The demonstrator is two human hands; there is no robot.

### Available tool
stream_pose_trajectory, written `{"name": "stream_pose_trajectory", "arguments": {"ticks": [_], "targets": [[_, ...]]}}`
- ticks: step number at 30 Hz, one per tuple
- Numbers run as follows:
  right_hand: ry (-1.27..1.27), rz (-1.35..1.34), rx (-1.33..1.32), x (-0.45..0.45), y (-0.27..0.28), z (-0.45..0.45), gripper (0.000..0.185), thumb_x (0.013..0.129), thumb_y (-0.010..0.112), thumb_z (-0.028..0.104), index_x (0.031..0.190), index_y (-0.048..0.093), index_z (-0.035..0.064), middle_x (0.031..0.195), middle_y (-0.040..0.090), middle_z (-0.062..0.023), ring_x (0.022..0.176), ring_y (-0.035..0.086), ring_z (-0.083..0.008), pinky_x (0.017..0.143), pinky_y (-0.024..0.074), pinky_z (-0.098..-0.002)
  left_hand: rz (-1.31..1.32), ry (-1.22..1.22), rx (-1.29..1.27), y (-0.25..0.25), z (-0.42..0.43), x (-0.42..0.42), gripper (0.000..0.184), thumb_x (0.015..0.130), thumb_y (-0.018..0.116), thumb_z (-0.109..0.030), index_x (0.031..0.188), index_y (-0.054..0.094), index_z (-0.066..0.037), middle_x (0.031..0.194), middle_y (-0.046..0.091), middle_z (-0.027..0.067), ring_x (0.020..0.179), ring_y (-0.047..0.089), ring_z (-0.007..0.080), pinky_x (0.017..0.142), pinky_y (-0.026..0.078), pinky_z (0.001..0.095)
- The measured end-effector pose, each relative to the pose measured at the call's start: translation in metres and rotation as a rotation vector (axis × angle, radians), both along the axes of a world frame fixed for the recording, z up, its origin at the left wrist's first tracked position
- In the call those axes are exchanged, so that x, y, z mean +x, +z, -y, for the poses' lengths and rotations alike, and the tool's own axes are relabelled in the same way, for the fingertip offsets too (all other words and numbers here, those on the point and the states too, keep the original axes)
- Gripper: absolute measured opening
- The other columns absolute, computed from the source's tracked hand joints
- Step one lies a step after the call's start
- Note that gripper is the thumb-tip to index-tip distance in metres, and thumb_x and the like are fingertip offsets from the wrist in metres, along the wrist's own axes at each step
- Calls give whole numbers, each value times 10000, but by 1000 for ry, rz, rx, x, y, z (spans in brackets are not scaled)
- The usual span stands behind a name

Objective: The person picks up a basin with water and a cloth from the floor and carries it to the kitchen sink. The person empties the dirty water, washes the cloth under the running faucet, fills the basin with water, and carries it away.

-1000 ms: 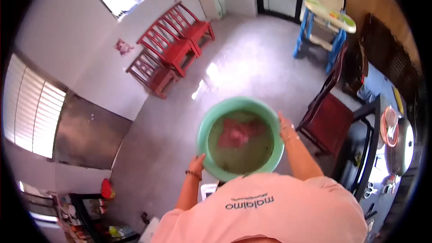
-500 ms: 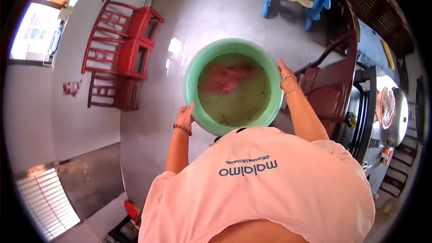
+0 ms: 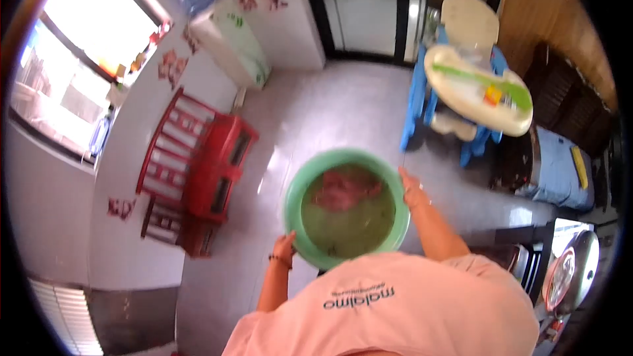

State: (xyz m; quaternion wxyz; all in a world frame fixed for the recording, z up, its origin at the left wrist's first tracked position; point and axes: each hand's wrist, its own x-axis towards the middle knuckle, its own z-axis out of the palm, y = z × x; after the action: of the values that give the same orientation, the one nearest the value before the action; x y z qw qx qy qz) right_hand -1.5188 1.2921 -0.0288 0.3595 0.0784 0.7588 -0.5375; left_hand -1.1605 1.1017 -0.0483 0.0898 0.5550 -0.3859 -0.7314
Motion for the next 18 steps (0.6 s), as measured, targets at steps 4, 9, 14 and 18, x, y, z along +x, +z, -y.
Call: {"name": "stream_pose_trajectory", "arguments": {"ticks": [4,9,14,18], "targets": [[-139,126,47,-80,-38,29,586,679,537,461,958,517,-54,952,526,-137,825,501,-235,730,376,-340,21,3,-32,21,33,-94,441,711,570,-244,1019,401,22,970,476,120,853,477,218,730,416,340],[-177,-47,185,-178,-87,77,647,618,559,509,913,527,-66,883,541,-185,792,504,-278,706,376,-364,-7,-58,-44,6,110,-191,376,715,557,-215,923,427,71,790,531,137,642,548,233,559,476,313],[-450,77,-28,-246,-52,140,481,668,589,362,870,538,-72,836,551,-123,709,526,-200,618,417,-348,120,-45,-100,25,180,-280,371,707,558,-252,925,459,31,797,534,105,689,529,208,579,452,315],[-511,143,-165,-306,-32,207,407,679,587,320,859,536,-41,796,552,-110,682,525,-205,614,425,-340,189,-125,-205,-10,258,-353,351,721,533,-296,902,498,3,788,532,90,670,513,205,567,417,324]]}}
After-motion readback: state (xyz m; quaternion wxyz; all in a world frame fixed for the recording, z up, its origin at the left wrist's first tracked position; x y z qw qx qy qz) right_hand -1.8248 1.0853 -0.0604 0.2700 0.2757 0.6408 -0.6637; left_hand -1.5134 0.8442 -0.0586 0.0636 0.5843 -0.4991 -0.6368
